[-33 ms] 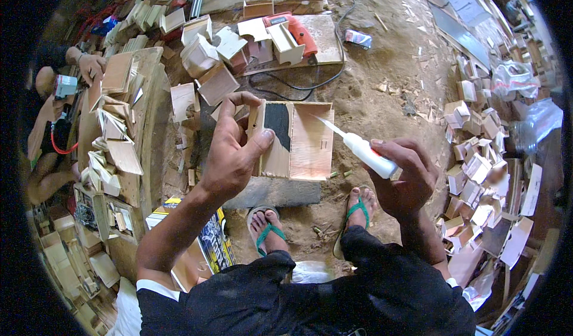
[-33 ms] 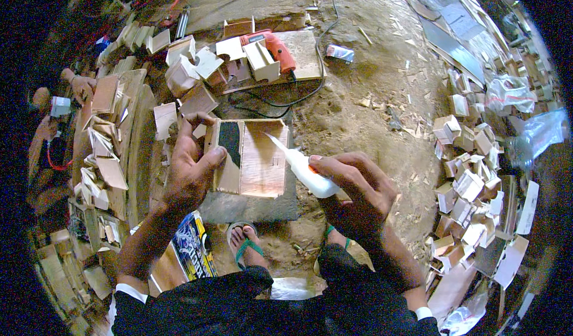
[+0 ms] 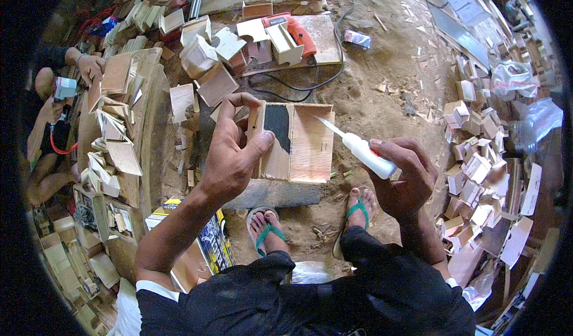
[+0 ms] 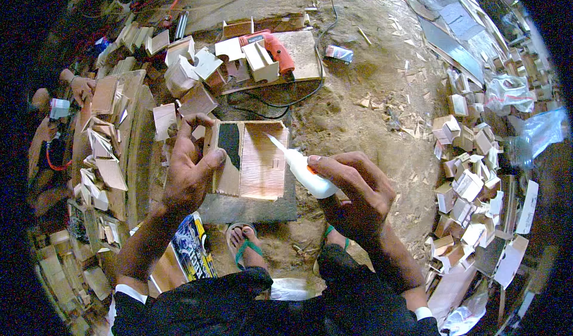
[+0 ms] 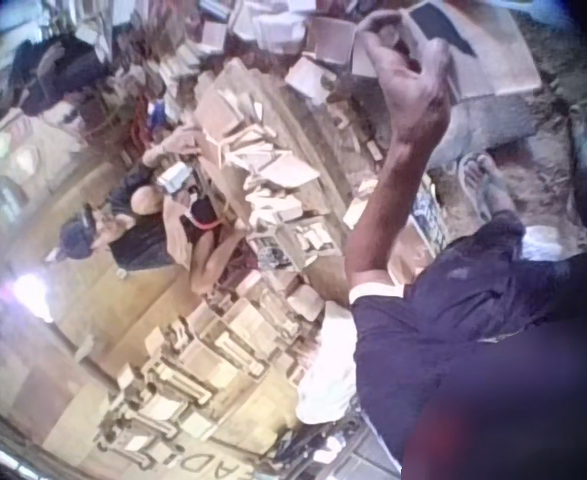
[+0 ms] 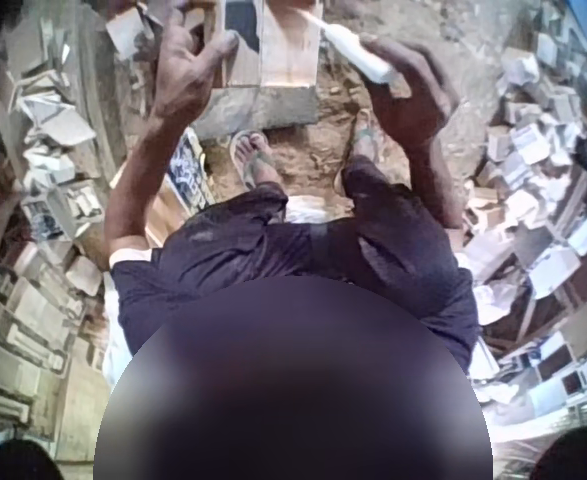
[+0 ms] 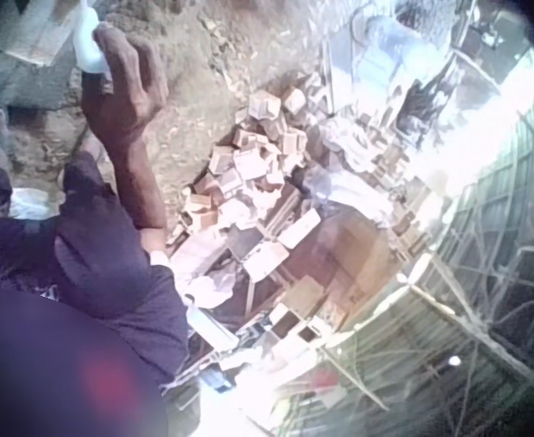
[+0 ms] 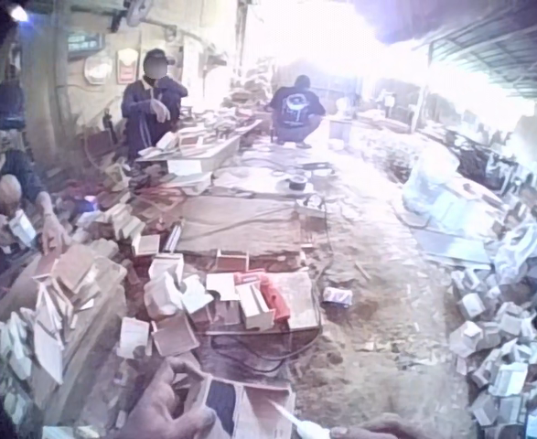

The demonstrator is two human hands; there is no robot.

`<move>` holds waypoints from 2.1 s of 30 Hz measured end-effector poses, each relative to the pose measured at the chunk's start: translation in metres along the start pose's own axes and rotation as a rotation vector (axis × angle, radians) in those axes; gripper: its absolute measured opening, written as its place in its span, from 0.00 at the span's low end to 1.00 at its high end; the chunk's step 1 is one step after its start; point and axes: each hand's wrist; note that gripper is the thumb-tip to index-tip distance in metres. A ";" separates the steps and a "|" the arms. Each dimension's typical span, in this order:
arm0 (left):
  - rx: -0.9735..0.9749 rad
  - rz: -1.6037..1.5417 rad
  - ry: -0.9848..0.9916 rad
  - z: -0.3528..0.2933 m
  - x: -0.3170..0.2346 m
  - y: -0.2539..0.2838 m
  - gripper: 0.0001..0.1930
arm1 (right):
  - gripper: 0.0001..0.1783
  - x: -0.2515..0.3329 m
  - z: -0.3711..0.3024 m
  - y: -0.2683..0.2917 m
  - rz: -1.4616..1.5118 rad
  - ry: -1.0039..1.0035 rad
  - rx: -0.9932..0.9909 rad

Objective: The person applies glue from a white tube to the edges of small wooden pieces and assembles them into small box-like structures. The person repeatedly picks up pieces, applies glue, and joins them together on a cluttered workshop floor.

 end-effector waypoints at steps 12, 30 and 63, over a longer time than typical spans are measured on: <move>0.044 0.025 0.029 -0.005 -0.006 -0.005 0.23 | 0.18 -0.002 0.005 0.001 0.004 0.130 0.040; -0.063 0.141 -0.205 0.001 0.001 -0.002 0.23 | 0.12 0.008 -0.004 0.015 0.120 -0.058 0.163; -0.059 0.639 -0.192 0.014 0.034 0.028 0.23 | 0.15 -0.006 -0.006 0.019 0.188 -0.051 0.271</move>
Point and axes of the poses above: each hand's wrist, its own z-axis towards the middle knuckle, its own y-axis out of the back of the hand, x = y × z
